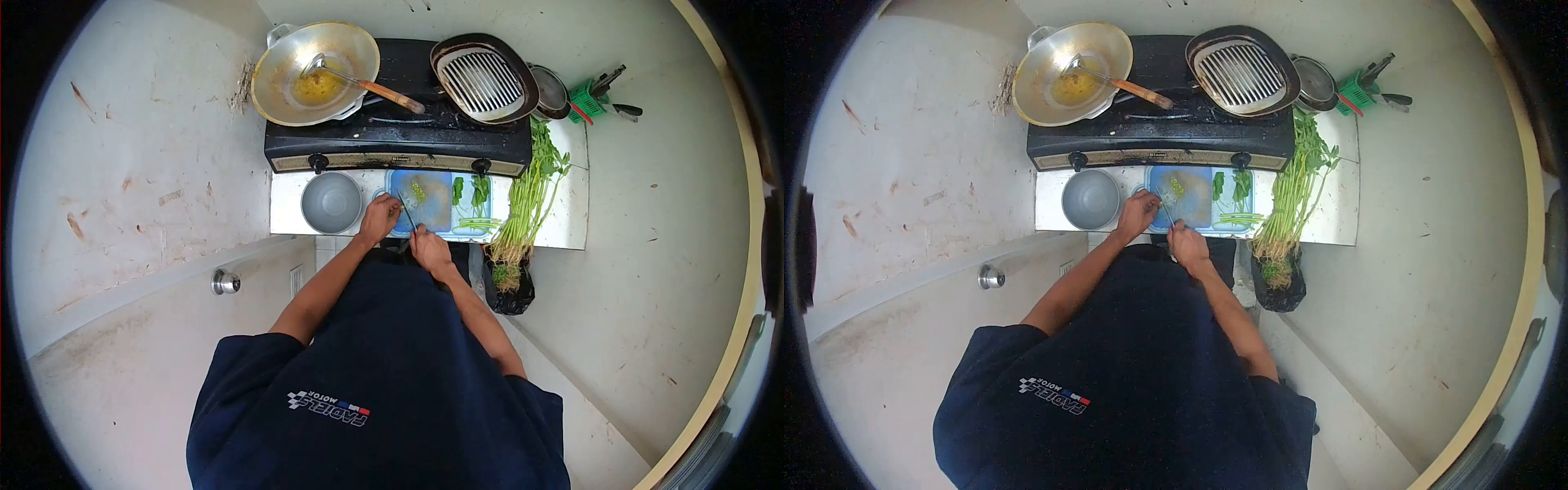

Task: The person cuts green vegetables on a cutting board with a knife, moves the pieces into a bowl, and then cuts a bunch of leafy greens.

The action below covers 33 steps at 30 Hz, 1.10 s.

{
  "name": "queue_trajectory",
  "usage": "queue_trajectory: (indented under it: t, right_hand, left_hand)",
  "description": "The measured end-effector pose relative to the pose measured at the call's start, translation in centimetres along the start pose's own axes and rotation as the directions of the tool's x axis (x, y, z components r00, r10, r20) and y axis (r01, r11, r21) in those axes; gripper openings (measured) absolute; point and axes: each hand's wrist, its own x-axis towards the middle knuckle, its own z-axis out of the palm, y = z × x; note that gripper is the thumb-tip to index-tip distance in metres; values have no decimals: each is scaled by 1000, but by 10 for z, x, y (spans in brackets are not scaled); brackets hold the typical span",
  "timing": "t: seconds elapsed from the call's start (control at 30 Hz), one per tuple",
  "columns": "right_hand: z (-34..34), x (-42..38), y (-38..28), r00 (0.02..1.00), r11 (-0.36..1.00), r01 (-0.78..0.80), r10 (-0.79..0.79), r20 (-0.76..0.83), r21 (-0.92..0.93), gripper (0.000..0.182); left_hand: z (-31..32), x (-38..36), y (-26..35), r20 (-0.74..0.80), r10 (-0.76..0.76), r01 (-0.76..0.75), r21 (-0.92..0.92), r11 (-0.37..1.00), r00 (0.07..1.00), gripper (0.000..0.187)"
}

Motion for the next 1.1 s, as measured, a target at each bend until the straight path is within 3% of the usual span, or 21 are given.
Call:
queue_trajectory:
  t: [0.17,0.47,0.87,1.1]
  right_hand:
    - [5,18,-1,999,1000,27,-27,-31,6,35]
    - [2,-9,9,999,1000,-8,9,31,-23,36]
    - [7,7,8,1000,999,15,-15,3,-39,35]
    - [-16,-2,12,997,996,45,-40,59,-81,36]
  left_hand:
    - [3,0,-3,-26,21,-21,4,1000,999,10]
    - [5,-2,-1,-56,-82,78,-64,995,995,7]
    - [10,-8,4,-117,-61,58,-34,998,991,10]
    - [10,-11,1,-137,-17,32,108,994,990,12]
